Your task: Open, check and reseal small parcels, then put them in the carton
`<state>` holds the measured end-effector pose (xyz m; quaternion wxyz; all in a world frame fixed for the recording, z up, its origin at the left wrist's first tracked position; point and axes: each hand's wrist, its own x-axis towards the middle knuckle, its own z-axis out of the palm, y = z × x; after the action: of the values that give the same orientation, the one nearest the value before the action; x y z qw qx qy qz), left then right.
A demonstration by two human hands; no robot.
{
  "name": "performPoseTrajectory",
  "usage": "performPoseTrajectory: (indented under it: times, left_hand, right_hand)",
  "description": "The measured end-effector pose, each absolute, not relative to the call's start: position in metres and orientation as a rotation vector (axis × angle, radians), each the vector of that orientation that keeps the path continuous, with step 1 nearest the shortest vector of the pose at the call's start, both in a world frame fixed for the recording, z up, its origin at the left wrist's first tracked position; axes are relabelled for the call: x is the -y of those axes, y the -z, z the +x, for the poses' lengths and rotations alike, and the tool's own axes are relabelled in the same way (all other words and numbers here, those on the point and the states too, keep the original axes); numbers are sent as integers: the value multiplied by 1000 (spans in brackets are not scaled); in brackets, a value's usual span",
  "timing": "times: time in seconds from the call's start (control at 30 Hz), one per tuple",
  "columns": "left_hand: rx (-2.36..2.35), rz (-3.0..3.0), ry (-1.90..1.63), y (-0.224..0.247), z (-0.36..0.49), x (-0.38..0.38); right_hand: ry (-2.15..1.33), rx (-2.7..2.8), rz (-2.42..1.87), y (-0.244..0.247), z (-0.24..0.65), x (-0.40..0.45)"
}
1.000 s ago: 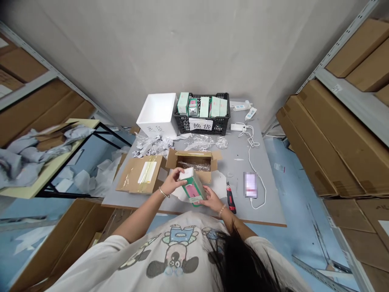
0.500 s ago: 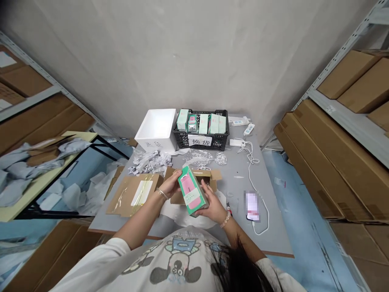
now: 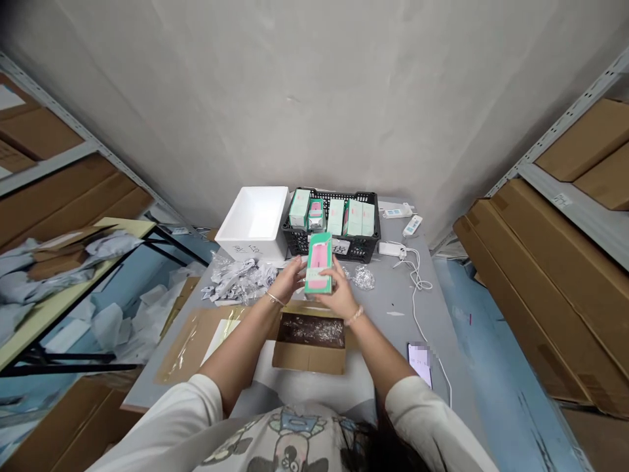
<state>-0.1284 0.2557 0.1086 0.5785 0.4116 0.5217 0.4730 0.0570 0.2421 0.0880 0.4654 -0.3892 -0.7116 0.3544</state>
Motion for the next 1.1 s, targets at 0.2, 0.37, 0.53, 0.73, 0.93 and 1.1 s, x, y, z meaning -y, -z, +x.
performPoseTrajectory:
  times: [0.2, 0.37, 0.53, 0.73, 0.93, 1.1]
  left_hand:
    - [-1312, 730, -1115, -94, -160, -252]
    - [-1405, 785, -1003, -69, -184, -225]
    - [-1419, 808, -972, -66, -200, -220]
    - [-1425, 790, -981, -55, -197, -226]
    - [-1376, 913, -939, -48, -185, -228]
    - [-1505, 1128, -976, -48, -204, -213]
  right_hand:
    - [-580, 2019, -1067, -132, 42, -426]
    - [-523, 2308, -1200, -140, 7, -533]
    - [-481, 2512, -1264, -118, -27, -584]
    - [-569, 2438, -1284, -82, -45, -600]
    - [-622, 2338, -1203, -99, -34, -577]
    - [-483, 2175, -1103, -138, 23, -461]
